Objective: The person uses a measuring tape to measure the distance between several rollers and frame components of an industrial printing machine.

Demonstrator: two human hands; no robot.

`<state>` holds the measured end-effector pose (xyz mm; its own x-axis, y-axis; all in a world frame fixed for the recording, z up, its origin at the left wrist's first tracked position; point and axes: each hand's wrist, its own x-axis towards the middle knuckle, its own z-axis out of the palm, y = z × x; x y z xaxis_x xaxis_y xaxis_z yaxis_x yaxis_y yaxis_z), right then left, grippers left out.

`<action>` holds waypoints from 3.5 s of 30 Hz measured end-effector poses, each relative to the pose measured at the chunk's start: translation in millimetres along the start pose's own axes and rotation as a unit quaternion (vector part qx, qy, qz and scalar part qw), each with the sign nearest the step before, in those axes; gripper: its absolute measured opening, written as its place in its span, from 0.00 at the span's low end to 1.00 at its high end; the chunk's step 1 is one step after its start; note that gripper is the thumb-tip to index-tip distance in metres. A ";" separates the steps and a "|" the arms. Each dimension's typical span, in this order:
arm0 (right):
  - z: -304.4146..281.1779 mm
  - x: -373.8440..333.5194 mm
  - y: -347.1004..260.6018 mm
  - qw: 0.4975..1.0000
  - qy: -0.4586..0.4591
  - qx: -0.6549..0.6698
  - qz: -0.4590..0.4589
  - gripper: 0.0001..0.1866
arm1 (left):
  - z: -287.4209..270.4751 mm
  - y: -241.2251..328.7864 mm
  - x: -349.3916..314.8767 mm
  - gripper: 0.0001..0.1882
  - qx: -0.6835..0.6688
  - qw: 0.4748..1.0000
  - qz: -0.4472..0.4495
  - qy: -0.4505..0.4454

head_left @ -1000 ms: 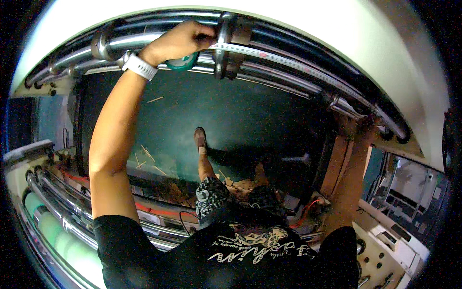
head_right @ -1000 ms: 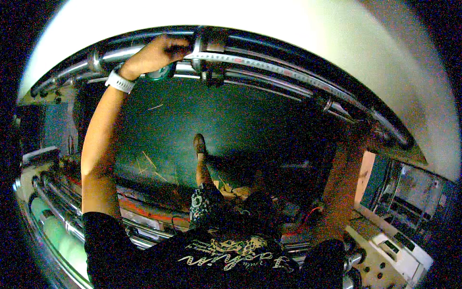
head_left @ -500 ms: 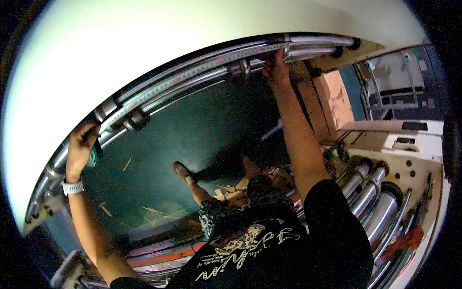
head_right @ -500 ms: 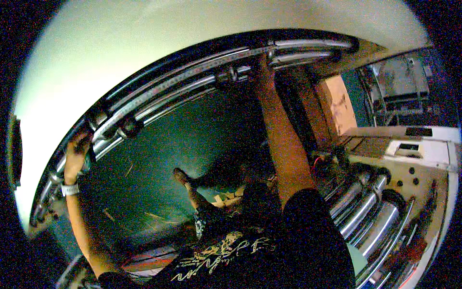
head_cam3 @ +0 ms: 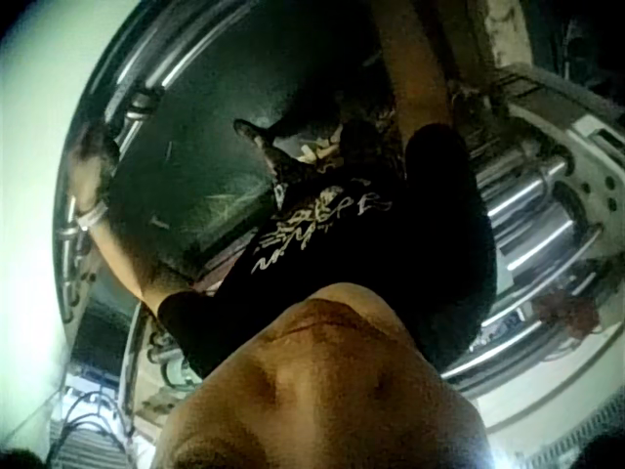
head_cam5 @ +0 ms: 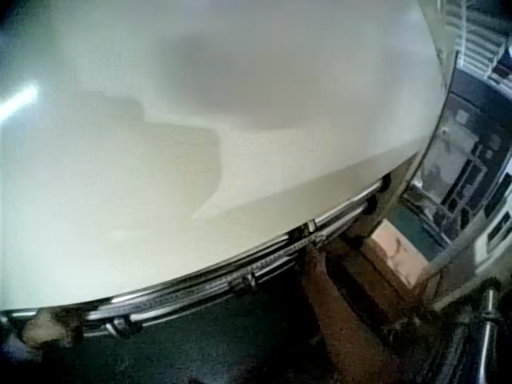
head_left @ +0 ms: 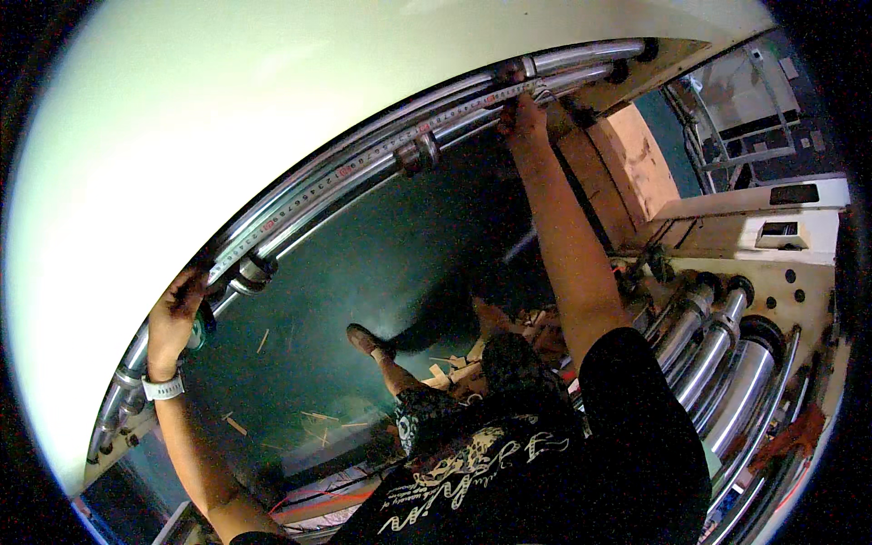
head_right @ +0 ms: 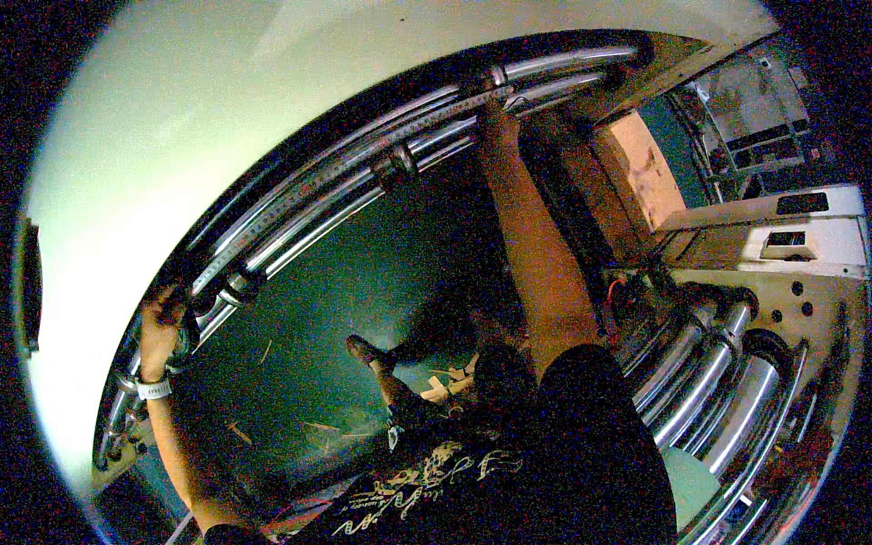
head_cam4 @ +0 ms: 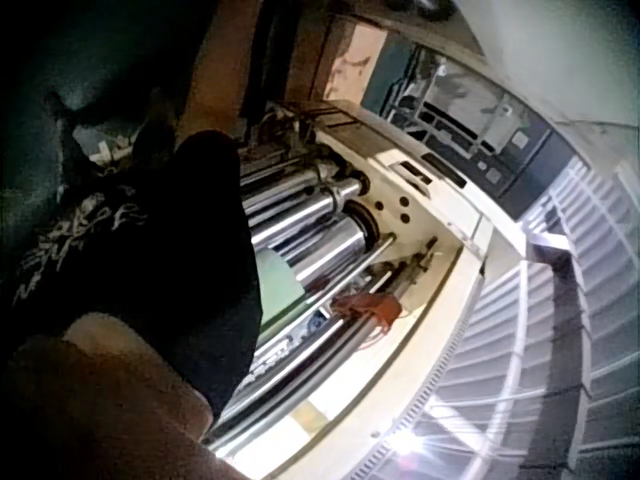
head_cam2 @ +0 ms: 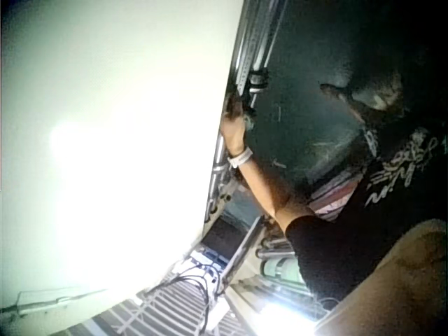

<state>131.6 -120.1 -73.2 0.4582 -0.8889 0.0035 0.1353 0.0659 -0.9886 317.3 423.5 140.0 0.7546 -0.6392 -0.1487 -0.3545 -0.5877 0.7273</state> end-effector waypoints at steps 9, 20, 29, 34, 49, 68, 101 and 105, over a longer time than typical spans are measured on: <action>18.2 -69.0 -107.9 0.986 0.045 0.055 0.148 0.11 | 5.5 -3.2 3.4 0.07 0.049 0.998 0.046 -0.012; 9.6 -14.8 -85.1 0.985 0.013 0.019 -0.174 0.06 | 3.0 -24.3 4.6 0.12 0.071 0.997 0.019 0.015; -13.9 -6.4 -92.5 0.990 -0.063 -0.062 -0.107 0.16 | -37.9 -6.9 -17.8 0.15 0.087 0.995 -0.017 -0.055; 9.4 -12.9 -88.2 0.994 -0.076 -0.044 -0.060 0.23 | -60.1 -78.6 -27.8 0.11 -0.034 0.996 0.017 -0.085; -46.9 30.2 -87.2 0.628 -0.053 -0.640 -0.439 0.25 | -68.6 -83.4 -15.3 0.12 0.098 0.991 0.068 -0.061; -9.3 -28.1 -97.7 0.972 -0.102 -0.187 -0.098 0.18 | -56.1 -94.6 -2.9 0.11 0.113 0.986 0.118 0.038; 15.0 -25.8 -105.1 0.988 0.054 0.056 -0.133 0.06 | -59.6 -68.5 -46.4 0.12 0.114 0.991 -0.050 0.044; 19.4 -5.5 -85.8 0.977 0.064 -0.095 -0.182 0.14 | -60.6 -59.8 -49.3 0.13 0.106 0.988 -0.106 0.026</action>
<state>134.4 -112.0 14.6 0.2954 -0.8874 0.3538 0.0990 -0.3399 -0.9352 334.8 520.2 144.5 0.8501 -0.4665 -0.2443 -0.2883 -0.8006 0.5253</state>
